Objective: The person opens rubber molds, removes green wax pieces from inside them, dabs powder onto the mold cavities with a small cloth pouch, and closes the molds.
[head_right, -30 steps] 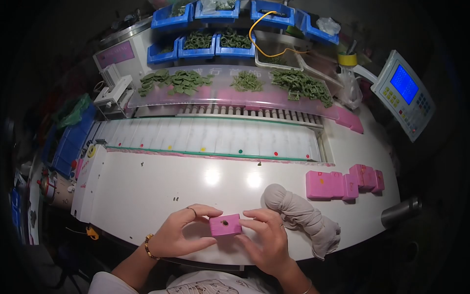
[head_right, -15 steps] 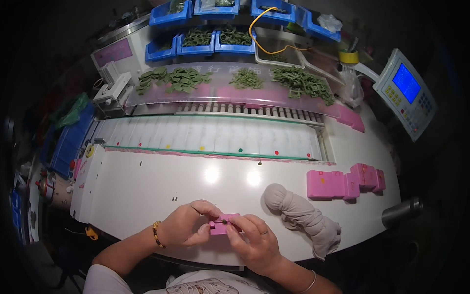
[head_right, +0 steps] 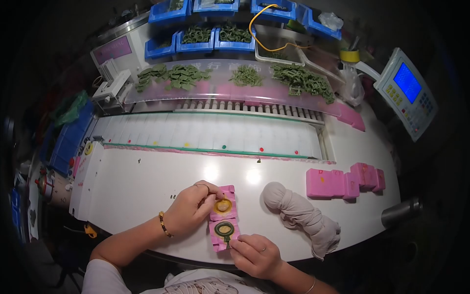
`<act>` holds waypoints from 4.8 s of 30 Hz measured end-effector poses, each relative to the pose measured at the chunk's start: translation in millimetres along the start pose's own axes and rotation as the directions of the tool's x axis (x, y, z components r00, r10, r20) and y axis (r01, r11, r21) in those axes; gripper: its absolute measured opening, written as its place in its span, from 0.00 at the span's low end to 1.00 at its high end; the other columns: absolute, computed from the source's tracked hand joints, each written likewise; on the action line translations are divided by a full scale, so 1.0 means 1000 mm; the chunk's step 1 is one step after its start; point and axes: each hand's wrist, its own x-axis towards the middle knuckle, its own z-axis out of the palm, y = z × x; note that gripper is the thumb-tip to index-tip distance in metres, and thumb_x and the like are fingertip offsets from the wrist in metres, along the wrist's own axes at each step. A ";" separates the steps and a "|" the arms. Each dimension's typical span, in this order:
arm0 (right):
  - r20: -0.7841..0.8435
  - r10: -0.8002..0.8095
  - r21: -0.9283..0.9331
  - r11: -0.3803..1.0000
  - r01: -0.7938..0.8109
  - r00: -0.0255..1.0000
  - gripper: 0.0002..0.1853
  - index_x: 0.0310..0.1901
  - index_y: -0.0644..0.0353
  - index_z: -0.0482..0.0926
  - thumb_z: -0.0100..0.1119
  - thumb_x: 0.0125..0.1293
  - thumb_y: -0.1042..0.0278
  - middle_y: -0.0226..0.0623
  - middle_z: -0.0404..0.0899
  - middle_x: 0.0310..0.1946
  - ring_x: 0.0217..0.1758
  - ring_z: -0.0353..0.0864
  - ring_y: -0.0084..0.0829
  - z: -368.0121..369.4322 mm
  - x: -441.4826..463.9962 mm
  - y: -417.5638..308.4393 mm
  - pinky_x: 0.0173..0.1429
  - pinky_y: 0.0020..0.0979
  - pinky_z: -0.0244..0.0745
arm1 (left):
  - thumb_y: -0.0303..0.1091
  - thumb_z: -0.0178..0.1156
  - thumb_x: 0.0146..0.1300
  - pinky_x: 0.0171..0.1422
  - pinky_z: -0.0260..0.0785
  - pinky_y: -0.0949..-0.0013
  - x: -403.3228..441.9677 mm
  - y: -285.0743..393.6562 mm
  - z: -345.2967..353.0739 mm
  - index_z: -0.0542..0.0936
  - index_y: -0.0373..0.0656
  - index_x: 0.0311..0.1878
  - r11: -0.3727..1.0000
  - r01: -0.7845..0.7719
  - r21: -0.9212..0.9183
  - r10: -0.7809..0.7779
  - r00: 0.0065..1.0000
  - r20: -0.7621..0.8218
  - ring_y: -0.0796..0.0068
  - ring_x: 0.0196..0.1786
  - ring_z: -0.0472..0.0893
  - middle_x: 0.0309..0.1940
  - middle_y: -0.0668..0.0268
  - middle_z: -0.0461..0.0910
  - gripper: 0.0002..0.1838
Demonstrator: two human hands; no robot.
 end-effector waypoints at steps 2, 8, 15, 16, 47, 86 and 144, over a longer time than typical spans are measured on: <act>0.022 0.026 0.022 0.999 -0.026 0.999 0.07 0.35 0.56 0.81 0.68 0.54 0.70 0.34 0.84 0.47 0.47 0.83 0.33 -0.003 -0.005 -0.001 0.47 0.31 0.81 | 0.24 0.52 0.72 0.51 0.77 0.72 -0.001 0.003 0.000 0.78 0.33 0.49 0.991 0.132 -0.012 -0.131 0.989 0.065 0.71 0.43 0.83 0.43 0.57 0.81 0.08; 0.042 0.164 0.174 0.970 -0.169 0.986 0.15 0.41 0.61 0.79 0.73 0.58 0.63 0.39 0.80 0.47 0.47 0.83 0.37 0.000 -0.010 -0.009 0.49 0.34 0.82 | 0.28 0.54 0.76 0.46 0.76 0.75 -0.010 -0.019 0.006 0.79 0.35 0.51 0.974 0.082 -0.210 -0.079 0.997 0.024 0.81 0.41 0.81 0.45 0.64 0.81 0.08; 0.133 0.538 0.025 0.838 -0.545 0.832 0.45 0.60 0.62 0.68 0.82 0.47 0.47 0.48 0.73 0.51 0.52 0.74 0.49 0.003 0.022 -0.028 0.56 0.45 0.70 | 0.26 0.54 0.75 0.49 0.75 0.77 -0.016 -0.014 0.014 0.77 0.36 0.53 0.895 0.128 -0.426 -0.197 0.973 -0.122 0.85 0.45 0.79 0.47 0.66 0.79 0.08; 0.132 0.538 0.025 0.838 -0.545 0.833 0.45 0.60 0.62 0.68 0.82 0.47 0.47 0.48 0.73 0.51 0.52 0.74 0.49 0.005 0.025 -0.031 0.56 0.45 0.70 | 0.25 0.53 0.75 0.50 0.74 0.77 -0.017 -0.014 0.013 0.78 0.36 0.53 0.914 0.088 -0.396 -0.171 0.969 -0.180 0.85 0.45 0.79 0.47 0.65 0.79 0.08; 0.397 0.650 0.840 0.026 -0.541 0.648 0.44 0.71 0.67 0.59 0.76 0.56 0.79 0.46 0.68 0.66 0.67 0.74 0.33 -0.011 0.028 0.009 0.63 0.33 0.79 | 0.41 0.50 0.80 0.47 0.80 0.71 -0.020 0.017 0.003 0.74 0.33 0.60 0.531 0.405 -0.744 -0.206 0.914 0.350 0.75 0.44 0.85 0.47 0.62 0.82 0.19; 0.300 0.413 0.526 0.680 -0.511 0.860 0.23 0.52 0.59 0.85 0.75 0.58 0.56 0.48 0.55 0.77 0.79 0.45 0.55 -0.011 0.046 0.001 0.78 0.51 0.49 | 0.45 0.55 0.77 0.50 0.71 0.71 -0.022 0.016 0.020 0.76 0.36 0.48 0.438 0.499 -0.748 -0.328 0.863 0.383 0.76 0.40 0.76 0.40 0.64 0.78 0.18; 0.466 0.524 0.200 0.722 -0.662 0.713 0.21 0.42 0.63 0.85 0.75 0.57 0.53 0.42 0.77 0.57 0.62 0.71 0.38 -0.026 0.029 0.013 0.67 0.46 0.54 | 0.50 0.41 0.82 0.47 0.82 0.63 -0.022 0.012 -0.009 0.71 0.33 0.60 0.311 0.285 -0.907 -0.262 0.943 0.206 0.66 0.44 0.84 0.48 0.52 0.81 0.26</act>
